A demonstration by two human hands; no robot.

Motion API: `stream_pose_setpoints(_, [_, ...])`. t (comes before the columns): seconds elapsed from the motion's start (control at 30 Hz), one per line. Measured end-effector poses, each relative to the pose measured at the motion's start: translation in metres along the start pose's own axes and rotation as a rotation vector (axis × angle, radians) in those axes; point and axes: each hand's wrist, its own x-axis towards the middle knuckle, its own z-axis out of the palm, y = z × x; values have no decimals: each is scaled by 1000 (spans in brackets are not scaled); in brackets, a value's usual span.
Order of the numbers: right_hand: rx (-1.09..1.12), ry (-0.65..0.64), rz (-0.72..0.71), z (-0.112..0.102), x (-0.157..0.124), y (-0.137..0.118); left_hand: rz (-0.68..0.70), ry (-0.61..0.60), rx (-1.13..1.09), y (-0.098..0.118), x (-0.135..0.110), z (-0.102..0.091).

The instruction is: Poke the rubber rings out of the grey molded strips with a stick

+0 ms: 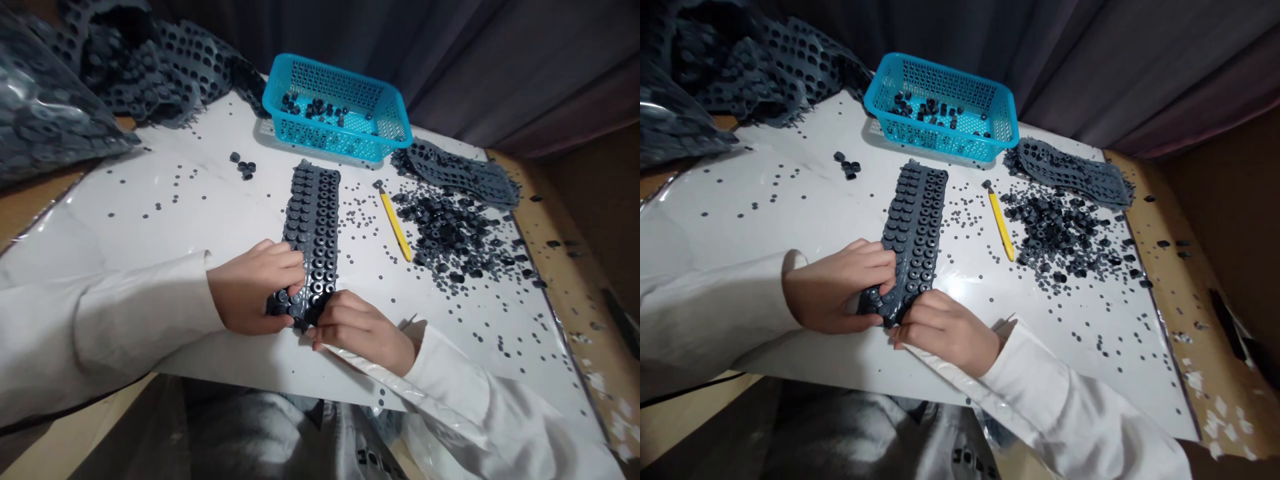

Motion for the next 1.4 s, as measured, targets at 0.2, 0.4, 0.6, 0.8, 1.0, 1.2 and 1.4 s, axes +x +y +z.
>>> stream_pose_setpoints(0.2, [-80, -62, 19, 1, 2, 0, -29, -3, 56, 5, 0, 0])
stream_pose_setpoints(0.4, [-314, -12, -46, 2, 4, -1, -23, 11, 82, 6, 0, 1])
stream_pose_setpoints(0.6, [-422, -28, -104, 3, 3, -2, -65, 37, 19, 4, -2, 5])
stream_pose_setpoints(0.8, [-484, -12, -134, 5, 3, -3, -132, 44, -21, 8, -3, 7])
stream_pose_setpoints(1.0, [-490, -9, -135, 8, 3, -4, -154, 49, -16, 9, -4, 8])
stream_pose_setpoints(1.2, [-481, 18, -144, 8, 5, -4, -179, -24, -52, 7, -3, 5])
stream_pose_setpoints(1.4, [-442, 27, -136, 9, 5, -5, -221, -74, -77, 9, -1, 2])
